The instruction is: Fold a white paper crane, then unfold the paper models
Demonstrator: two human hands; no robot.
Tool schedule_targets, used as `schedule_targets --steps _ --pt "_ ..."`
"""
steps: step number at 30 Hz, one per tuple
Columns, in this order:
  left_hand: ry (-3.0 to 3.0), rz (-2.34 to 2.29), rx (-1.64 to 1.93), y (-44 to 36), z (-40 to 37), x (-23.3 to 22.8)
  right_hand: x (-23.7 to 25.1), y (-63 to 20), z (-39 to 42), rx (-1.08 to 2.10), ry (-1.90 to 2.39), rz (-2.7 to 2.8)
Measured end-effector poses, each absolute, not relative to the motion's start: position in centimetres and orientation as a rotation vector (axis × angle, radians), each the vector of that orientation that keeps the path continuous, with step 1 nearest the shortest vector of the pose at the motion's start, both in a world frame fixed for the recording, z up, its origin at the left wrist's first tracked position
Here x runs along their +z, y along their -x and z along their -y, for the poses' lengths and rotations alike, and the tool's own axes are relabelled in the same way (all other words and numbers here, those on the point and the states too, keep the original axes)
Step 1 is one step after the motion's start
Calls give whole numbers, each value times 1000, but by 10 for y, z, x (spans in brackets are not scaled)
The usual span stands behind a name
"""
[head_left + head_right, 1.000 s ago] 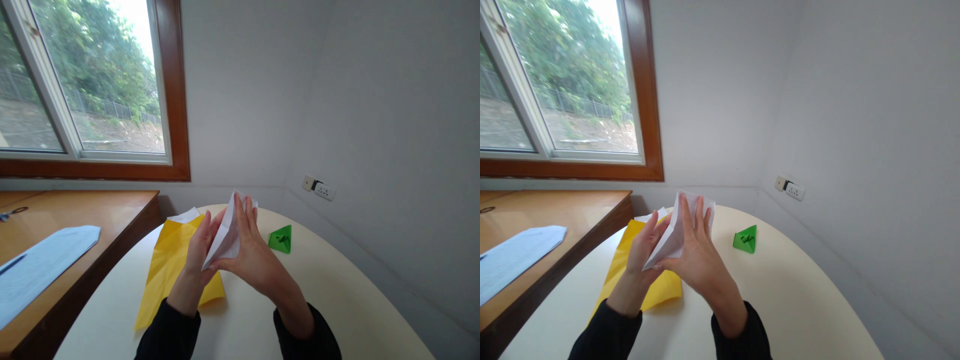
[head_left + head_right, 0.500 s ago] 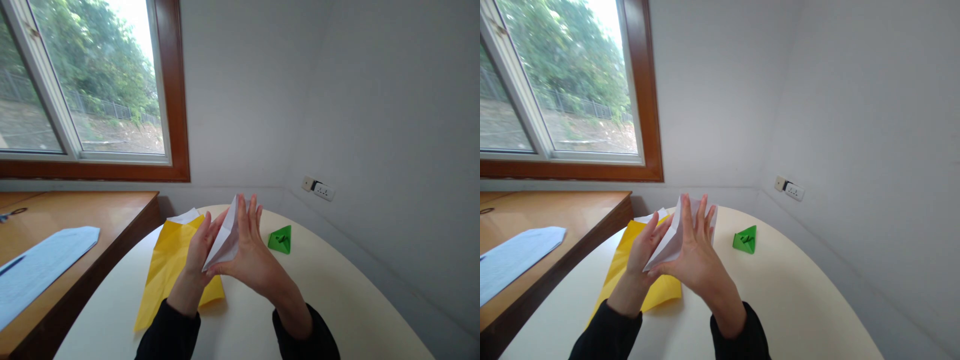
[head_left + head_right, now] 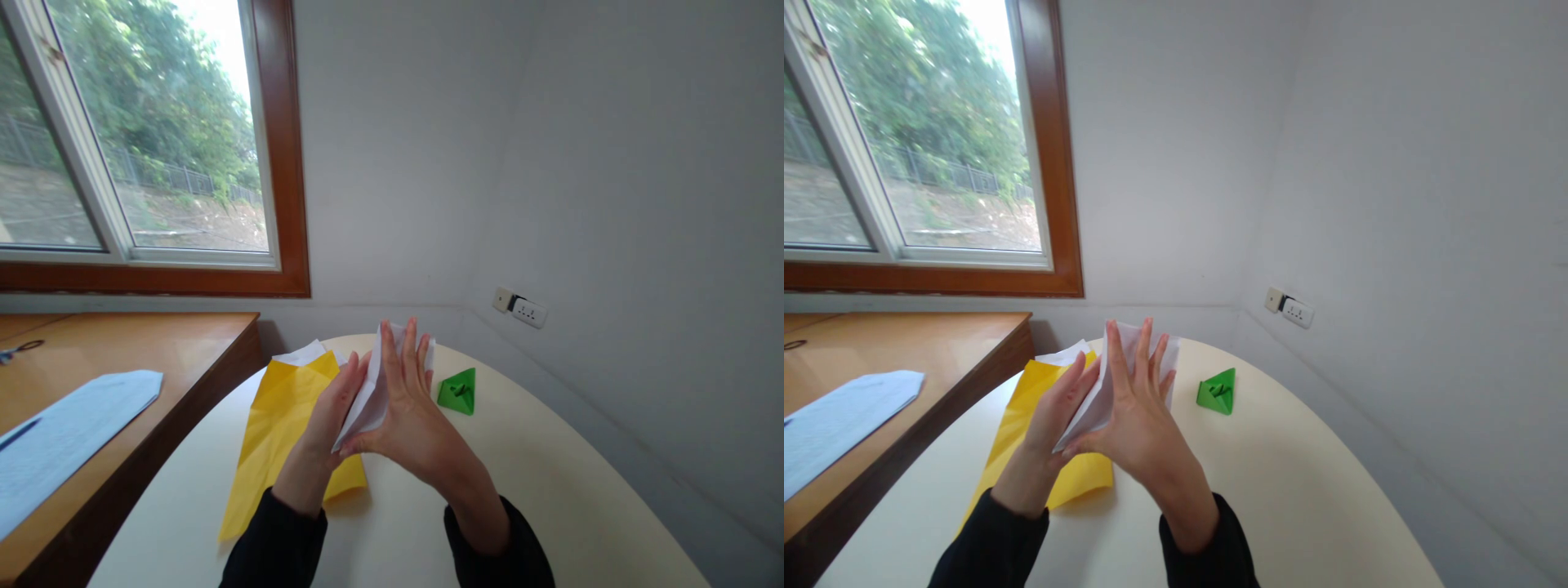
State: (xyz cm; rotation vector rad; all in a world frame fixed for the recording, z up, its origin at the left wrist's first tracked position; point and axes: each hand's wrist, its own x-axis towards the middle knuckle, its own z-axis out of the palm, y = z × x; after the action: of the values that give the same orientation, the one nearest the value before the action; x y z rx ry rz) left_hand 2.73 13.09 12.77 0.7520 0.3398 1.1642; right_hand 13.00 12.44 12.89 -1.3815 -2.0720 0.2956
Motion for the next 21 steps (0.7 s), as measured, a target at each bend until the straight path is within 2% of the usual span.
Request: schedule_targets --steps 10,21 --pt "-1187 -239 1091 -18 -133 114 129 -132 -123 249 1434 2138" --pt "-940 -607 1199 -16 -141 116 128 -136 -129 59 1392 2019"
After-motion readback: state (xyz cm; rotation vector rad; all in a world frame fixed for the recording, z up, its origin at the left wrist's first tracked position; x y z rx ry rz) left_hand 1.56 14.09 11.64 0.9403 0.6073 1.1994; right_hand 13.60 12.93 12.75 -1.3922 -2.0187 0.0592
